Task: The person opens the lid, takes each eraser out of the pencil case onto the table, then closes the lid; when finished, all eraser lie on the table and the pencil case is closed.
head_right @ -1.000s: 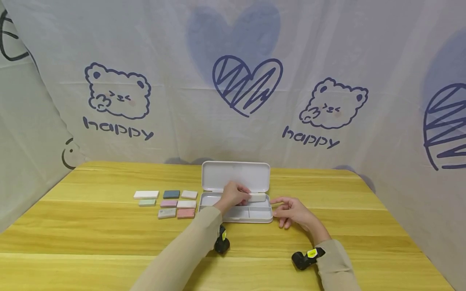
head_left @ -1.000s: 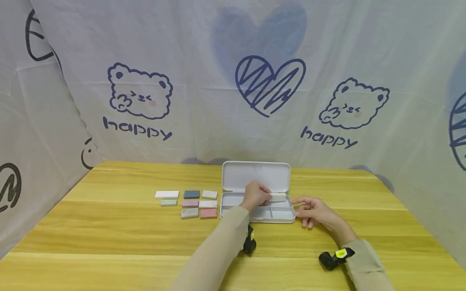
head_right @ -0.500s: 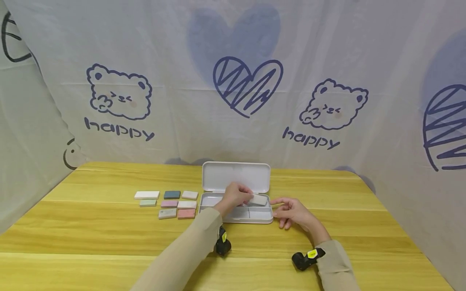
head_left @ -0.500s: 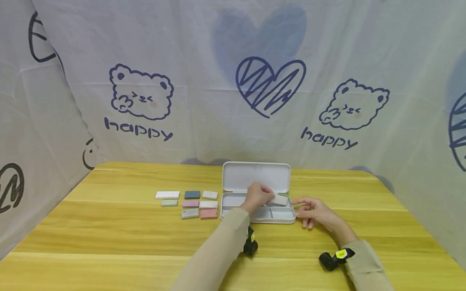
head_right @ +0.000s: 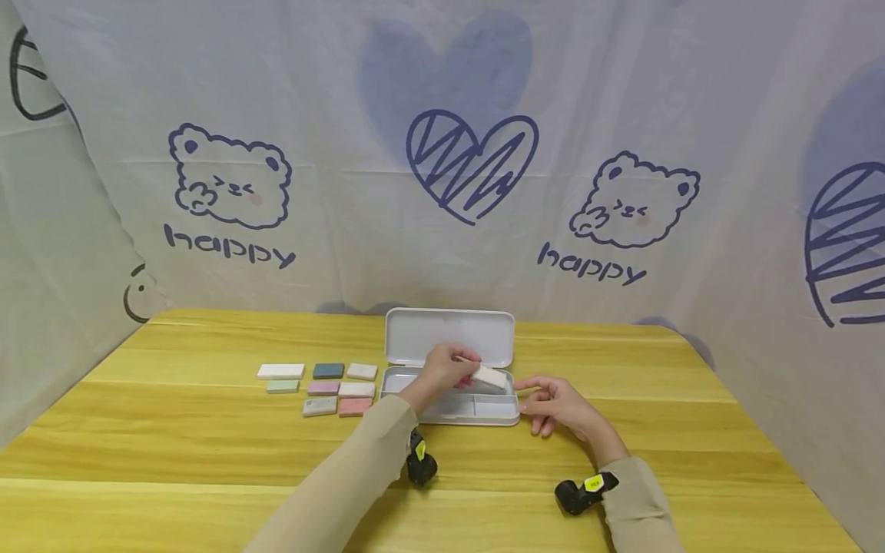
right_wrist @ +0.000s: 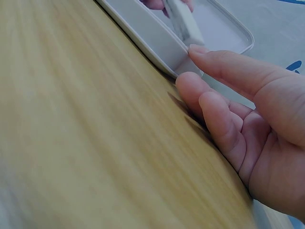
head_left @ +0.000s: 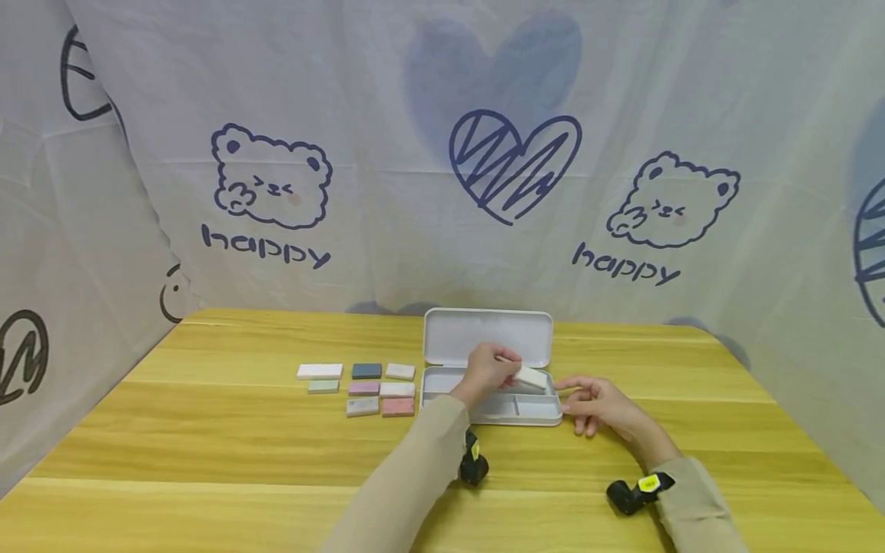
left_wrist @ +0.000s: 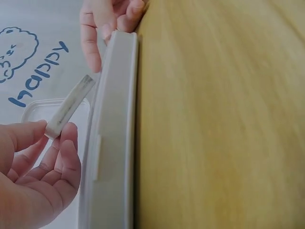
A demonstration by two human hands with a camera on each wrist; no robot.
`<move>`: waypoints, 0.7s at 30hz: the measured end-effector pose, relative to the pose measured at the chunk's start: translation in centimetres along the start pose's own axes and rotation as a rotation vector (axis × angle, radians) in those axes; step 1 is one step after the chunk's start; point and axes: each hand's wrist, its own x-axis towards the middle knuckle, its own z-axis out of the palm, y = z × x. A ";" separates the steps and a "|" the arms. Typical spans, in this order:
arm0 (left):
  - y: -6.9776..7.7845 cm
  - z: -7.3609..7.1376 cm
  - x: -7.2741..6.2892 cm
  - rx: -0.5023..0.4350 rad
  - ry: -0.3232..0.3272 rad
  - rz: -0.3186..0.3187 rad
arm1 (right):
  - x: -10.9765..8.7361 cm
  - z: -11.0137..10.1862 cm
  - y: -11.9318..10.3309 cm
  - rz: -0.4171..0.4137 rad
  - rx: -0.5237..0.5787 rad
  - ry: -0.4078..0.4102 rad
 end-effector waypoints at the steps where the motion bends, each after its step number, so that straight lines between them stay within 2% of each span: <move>1: 0.1 -0.1 0.0 -0.016 -0.005 0.001 | 0.0 0.0 0.0 0.001 0.001 0.001; 13: 0.2 -1.9 -0.8 -0.107 -0.073 0.006 | 0.1 0.0 0.2 -0.004 -0.001 -0.001; 21: 0.2 -3.7 -1.6 -0.168 -0.148 -0.008 | 0.2 -0.1 0.2 -0.008 -0.020 0.008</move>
